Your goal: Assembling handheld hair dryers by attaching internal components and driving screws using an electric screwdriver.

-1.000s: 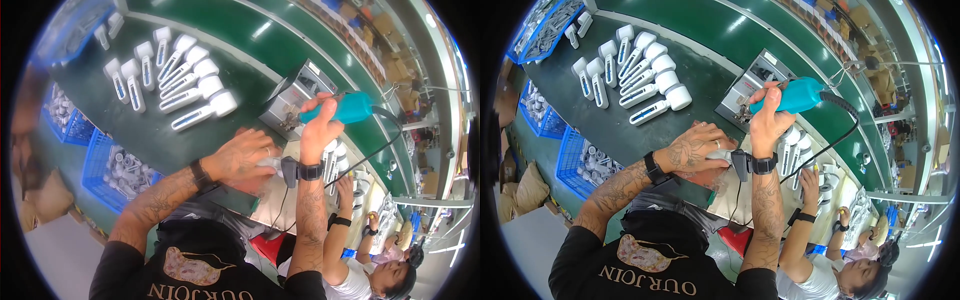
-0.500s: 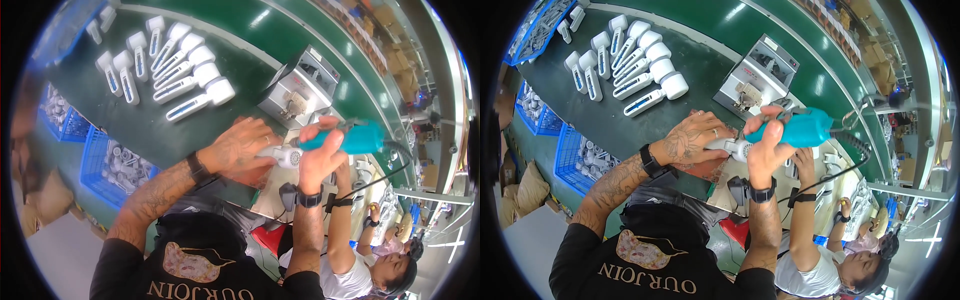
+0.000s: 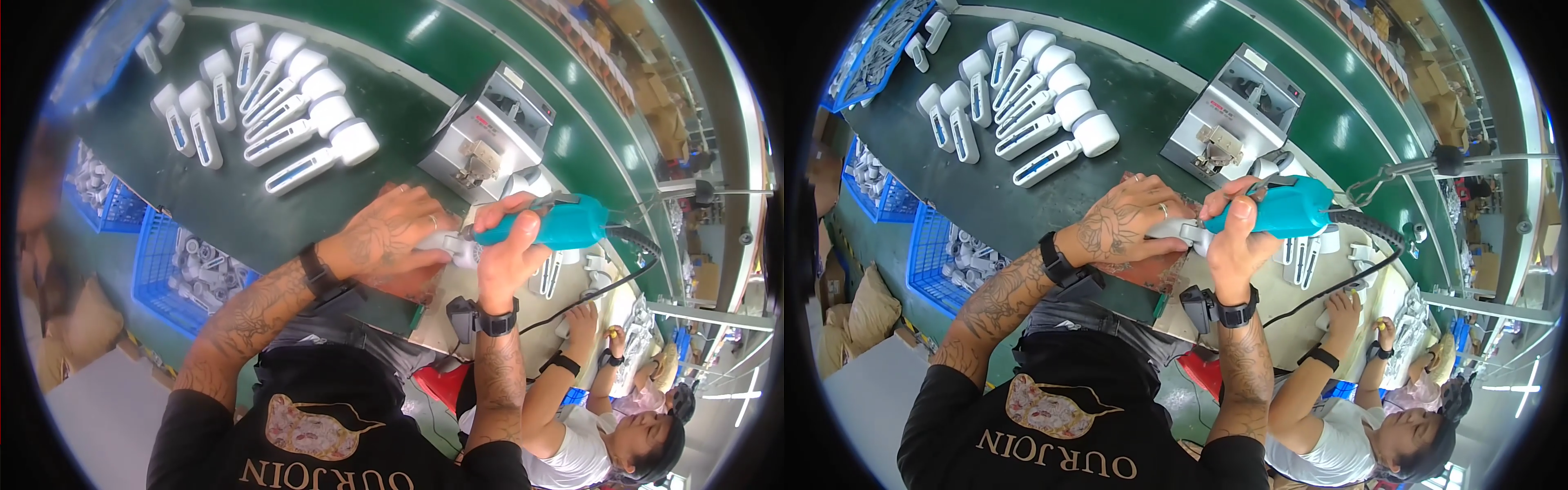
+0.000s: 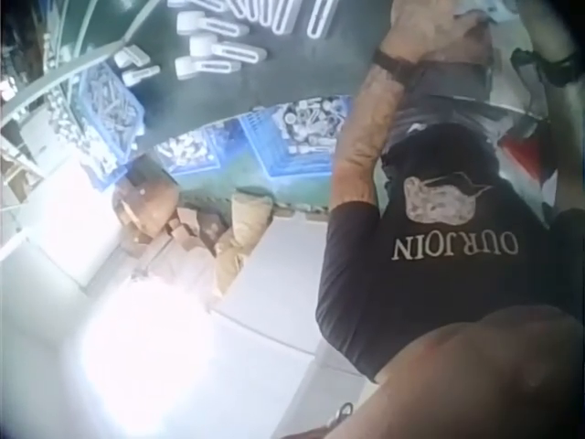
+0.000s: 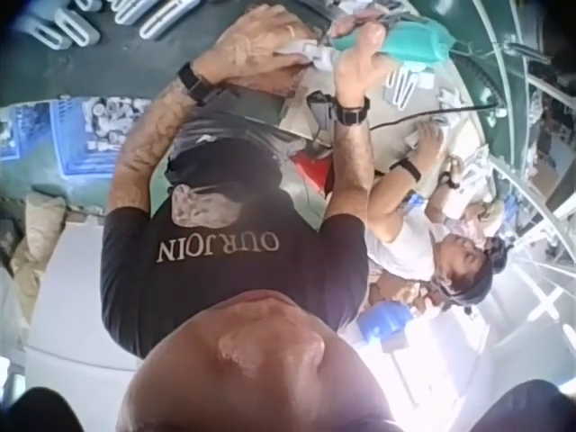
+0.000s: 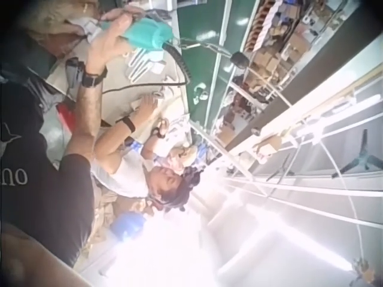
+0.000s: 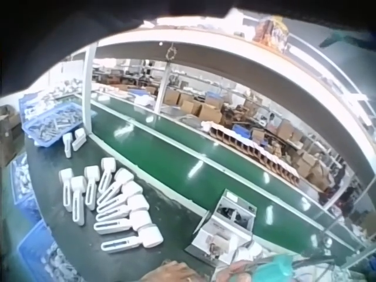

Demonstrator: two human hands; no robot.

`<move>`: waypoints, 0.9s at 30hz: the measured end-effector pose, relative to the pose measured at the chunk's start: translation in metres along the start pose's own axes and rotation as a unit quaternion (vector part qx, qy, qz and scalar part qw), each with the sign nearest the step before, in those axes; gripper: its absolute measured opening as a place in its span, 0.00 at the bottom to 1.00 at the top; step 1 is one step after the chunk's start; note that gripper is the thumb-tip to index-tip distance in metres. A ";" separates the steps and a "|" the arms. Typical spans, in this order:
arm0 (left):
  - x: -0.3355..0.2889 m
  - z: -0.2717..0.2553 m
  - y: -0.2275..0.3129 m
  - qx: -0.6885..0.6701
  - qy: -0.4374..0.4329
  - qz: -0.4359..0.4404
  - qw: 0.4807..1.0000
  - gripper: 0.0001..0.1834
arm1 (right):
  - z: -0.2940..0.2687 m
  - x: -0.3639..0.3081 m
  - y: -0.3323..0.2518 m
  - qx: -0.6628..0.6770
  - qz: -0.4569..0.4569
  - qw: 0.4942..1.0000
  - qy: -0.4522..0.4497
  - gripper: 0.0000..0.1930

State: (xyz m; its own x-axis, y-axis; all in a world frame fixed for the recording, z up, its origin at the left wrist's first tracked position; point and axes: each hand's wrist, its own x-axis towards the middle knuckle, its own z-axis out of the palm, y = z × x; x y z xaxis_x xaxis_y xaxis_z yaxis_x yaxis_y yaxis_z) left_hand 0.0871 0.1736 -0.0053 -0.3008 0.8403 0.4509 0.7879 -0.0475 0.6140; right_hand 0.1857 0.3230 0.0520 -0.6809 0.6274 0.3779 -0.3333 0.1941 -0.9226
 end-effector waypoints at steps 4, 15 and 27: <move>0.001 -0.002 0.003 0.013 -0.012 0.000 1.000 0.23 | 0.000 -0.002 0.004 0.011 -0.003 0.999 -0.037 0.27; 0.003 -0.003 0.001 0.012 -0.002 0.007 1.000 0.22 | 0.003 0.010 -0.004 -0.033 0.032 0.999 -0.007 0.27; 0.003 -0.008 0.008 0.001 -0.006 0.005 1.000 0.22 | 0.026 0.068 0.021 -0.048 -0.087 0.995 0.014 0.19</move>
State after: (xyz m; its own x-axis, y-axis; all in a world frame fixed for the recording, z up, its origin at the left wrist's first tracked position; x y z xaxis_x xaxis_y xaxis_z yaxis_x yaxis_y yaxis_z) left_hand 0.0887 0.1713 0.0058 -0.2867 0.8461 0.4494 0.7915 -0.0551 0.6087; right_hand 0.1154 0.3502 0.0603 -0.5996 0.5982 0.5316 -0.3804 0.3714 -0.8470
